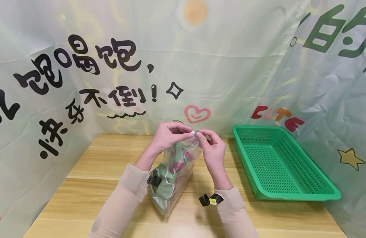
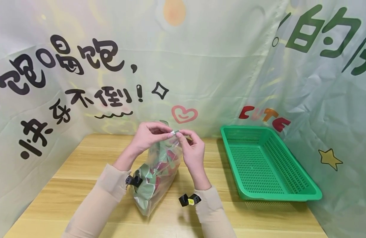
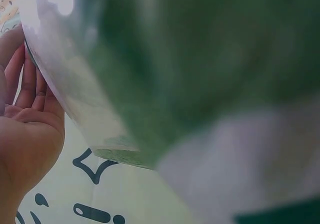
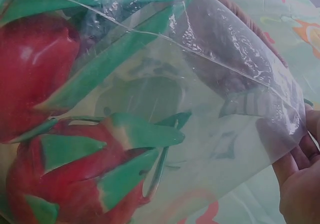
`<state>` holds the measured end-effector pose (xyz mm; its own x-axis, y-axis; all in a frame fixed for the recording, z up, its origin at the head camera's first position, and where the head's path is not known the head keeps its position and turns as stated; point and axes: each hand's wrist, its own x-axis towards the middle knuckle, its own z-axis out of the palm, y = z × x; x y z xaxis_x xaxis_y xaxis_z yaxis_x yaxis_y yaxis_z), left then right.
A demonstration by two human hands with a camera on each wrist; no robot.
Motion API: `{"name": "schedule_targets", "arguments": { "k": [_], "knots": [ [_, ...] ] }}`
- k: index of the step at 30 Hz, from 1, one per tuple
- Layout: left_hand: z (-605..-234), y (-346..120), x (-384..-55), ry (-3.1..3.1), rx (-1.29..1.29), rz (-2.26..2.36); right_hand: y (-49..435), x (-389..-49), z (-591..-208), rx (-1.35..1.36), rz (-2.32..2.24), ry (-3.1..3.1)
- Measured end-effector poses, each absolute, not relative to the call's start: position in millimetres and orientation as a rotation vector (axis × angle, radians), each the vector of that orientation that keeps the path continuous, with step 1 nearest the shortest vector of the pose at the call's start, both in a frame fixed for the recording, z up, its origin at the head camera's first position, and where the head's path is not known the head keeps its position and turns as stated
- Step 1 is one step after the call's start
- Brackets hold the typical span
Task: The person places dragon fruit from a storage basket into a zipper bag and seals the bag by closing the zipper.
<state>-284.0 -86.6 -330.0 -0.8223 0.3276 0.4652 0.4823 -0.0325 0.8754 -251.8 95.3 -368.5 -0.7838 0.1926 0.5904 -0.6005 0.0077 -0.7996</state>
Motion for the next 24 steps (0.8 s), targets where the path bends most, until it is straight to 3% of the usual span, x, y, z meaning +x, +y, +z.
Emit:
{"name": "schedule_targets", "arguments": {
  "k": [24],
  "knots": [
    [-323.2,-95.3,-276.1,-2.186,-0.884,-1.938,97.9,-253.4,-367.8,0.507,1.887,-1.616]
  ]
}}
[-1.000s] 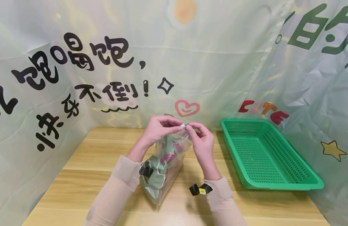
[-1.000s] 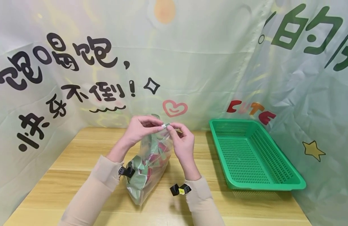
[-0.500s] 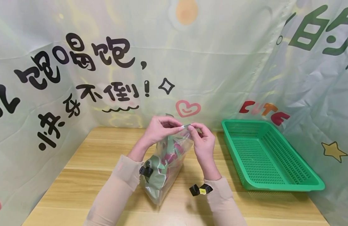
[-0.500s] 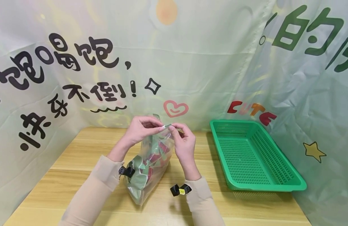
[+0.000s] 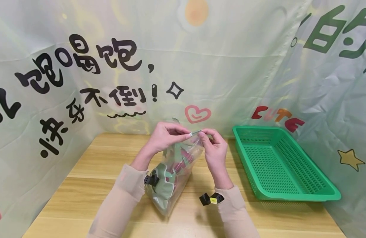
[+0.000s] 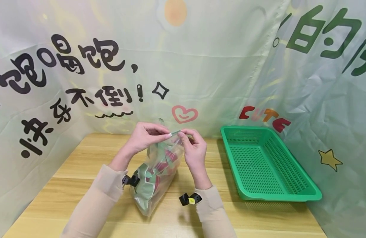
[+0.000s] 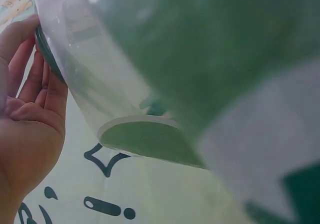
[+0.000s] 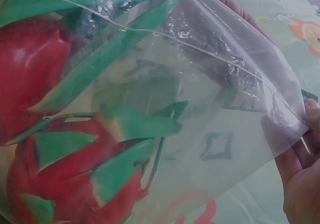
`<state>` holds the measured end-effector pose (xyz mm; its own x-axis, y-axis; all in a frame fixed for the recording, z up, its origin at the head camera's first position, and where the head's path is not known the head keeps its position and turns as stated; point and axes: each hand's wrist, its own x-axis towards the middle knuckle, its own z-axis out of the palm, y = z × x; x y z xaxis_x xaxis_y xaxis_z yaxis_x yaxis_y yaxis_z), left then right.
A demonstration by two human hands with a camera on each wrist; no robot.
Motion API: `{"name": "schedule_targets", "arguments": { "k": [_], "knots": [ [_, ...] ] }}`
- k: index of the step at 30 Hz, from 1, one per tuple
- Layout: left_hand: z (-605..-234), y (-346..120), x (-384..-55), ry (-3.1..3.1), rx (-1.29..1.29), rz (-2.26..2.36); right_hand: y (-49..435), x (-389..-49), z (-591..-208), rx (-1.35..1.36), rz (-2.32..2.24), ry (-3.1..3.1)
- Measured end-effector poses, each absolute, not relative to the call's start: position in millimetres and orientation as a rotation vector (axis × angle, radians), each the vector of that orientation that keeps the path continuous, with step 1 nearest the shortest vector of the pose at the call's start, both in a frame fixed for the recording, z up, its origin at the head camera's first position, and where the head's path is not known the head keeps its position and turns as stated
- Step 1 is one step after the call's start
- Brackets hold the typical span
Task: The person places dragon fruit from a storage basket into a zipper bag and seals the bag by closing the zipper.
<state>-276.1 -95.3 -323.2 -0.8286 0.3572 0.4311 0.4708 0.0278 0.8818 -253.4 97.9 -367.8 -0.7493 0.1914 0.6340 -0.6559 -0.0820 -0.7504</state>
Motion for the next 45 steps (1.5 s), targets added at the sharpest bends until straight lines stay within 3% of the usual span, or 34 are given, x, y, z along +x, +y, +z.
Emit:
{"name": "schedule_targets", "arguments": {
  "k": [28,45],
  "knots": [
    [-306,-133,-253,-2.416,-0.775,-1.725,99,-245,-358,0.532,2.055,-1.515],
    [-327,-123,-256,-2.308,-0.541,-2.001,104,-245,-355,0.471,2.104,-1.540]
  ]
}}
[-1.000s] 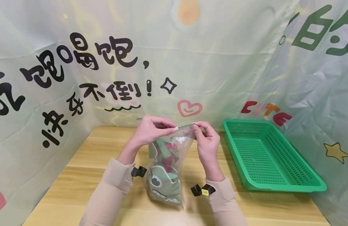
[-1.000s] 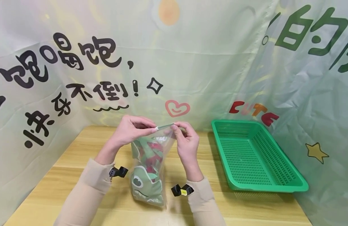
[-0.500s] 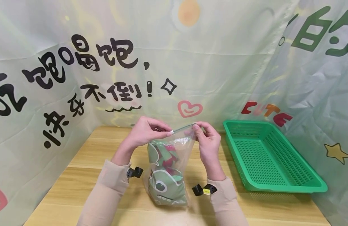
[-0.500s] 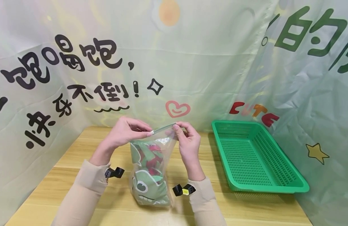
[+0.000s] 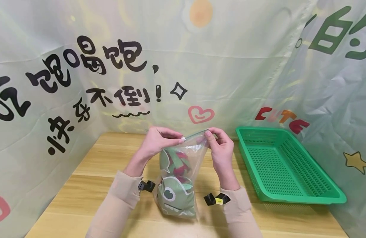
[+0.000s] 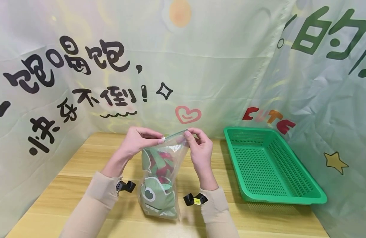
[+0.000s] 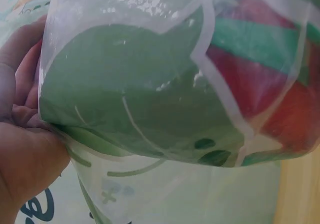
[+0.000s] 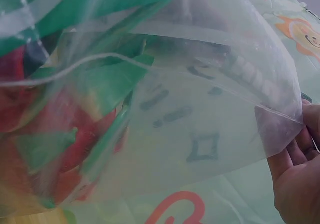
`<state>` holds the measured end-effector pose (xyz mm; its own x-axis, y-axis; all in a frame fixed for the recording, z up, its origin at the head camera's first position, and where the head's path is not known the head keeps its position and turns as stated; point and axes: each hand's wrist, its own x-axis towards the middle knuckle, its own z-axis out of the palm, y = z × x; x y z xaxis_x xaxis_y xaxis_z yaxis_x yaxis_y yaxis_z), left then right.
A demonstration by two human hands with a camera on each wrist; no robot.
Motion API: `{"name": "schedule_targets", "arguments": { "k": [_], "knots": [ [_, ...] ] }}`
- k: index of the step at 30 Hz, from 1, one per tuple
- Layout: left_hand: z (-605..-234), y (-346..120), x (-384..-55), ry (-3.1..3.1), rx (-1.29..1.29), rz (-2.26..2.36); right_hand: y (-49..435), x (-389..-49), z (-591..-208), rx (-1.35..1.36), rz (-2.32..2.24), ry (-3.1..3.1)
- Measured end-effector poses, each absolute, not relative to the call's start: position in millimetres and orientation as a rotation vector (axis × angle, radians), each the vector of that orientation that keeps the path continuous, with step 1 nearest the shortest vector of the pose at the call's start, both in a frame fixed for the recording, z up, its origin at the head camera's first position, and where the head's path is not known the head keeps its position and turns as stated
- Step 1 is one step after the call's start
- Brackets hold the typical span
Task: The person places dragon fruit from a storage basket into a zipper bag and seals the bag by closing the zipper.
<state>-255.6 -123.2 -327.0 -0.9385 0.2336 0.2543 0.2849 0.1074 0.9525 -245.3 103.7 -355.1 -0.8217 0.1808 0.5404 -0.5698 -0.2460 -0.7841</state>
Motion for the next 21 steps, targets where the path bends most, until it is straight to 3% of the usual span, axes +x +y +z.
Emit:
{"name": "schedule_targets", "arguments": {
  "k": [21],
  "knots": [
    [-320,-130,-245,-2.315,-0.442,-2.040,106,-240,-352,0.419,1.957,-1.808]
  ]
}}
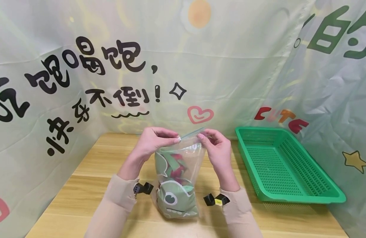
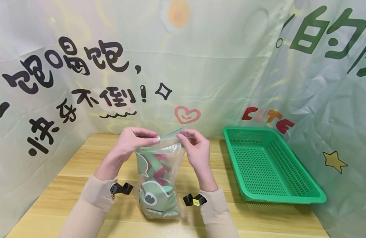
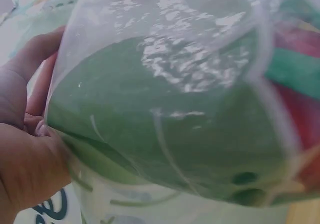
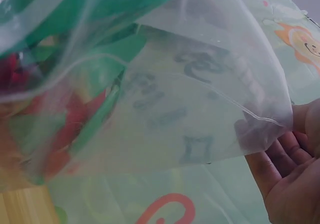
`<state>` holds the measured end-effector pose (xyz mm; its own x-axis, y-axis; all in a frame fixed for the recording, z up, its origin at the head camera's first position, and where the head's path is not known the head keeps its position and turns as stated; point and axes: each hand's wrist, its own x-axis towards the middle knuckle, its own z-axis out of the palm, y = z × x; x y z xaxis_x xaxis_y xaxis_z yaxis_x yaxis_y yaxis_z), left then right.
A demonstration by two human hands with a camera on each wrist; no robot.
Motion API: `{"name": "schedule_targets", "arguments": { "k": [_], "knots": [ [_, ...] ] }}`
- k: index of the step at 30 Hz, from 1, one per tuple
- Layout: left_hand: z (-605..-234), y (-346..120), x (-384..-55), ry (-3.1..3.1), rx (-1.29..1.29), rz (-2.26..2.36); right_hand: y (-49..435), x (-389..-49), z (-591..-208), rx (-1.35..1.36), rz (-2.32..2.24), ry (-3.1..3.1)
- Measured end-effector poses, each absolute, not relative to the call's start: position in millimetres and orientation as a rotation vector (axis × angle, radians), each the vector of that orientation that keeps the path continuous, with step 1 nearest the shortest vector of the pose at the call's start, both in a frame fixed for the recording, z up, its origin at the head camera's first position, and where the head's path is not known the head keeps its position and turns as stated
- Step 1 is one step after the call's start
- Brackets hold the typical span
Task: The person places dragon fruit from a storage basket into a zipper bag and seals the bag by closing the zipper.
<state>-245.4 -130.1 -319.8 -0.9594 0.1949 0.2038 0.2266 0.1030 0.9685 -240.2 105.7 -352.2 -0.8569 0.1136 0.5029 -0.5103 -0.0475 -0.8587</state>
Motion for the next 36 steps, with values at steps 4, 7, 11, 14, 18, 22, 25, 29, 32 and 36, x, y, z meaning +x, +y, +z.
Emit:
{"name": "schedule_targets", "arguments": {
  "k": [4,7,11,14,18,22,25,29,32,36],
  "knots": [
    [-311,-133,-233,-2.335,-0.493,-2.038,103,-239,-352,0.456,1.964,-1.783],
    [-303,-137,-224,-2.382,-0.571,-1.990,102,-237,-352,0.507,1.985,-1.759],
    [-292,-141,-217,-2.492,-0.733,-1.867,102,-233,-350,0.597,2.018,-1.730],
    [-288,-144,-217,-2.560,-0.863,-1.827,104,-231,-349,0.660,2.035,-1.726],
    [-289,-149,-219,-2.608,-0.972,-1.883,107,-231,-350,0.710,2.059,-1.753],
    [-292,-151,-219,-2.621,-1.000,-1.946,108,-230,-351,0.752,2.061,-1.769],
    [-295,-150,-220,-2.622,-0.975,-1.960,108,-231,-351,0.766,2.052,-1.760],
    [-297,-151,-221,-2.611,-0.908,-1.978,108,-231,-351,0.766,2.050,-1.744],
    [-298,-153,-221,-2.598,-0.859,-1.975,108,-231,-351,0.766,2.060,-1.731],
    [-299,-155,-221,-2.581,-0.814,-1.976,108,-232,-351,0.759,2.082,-1.699]
  ]
}}
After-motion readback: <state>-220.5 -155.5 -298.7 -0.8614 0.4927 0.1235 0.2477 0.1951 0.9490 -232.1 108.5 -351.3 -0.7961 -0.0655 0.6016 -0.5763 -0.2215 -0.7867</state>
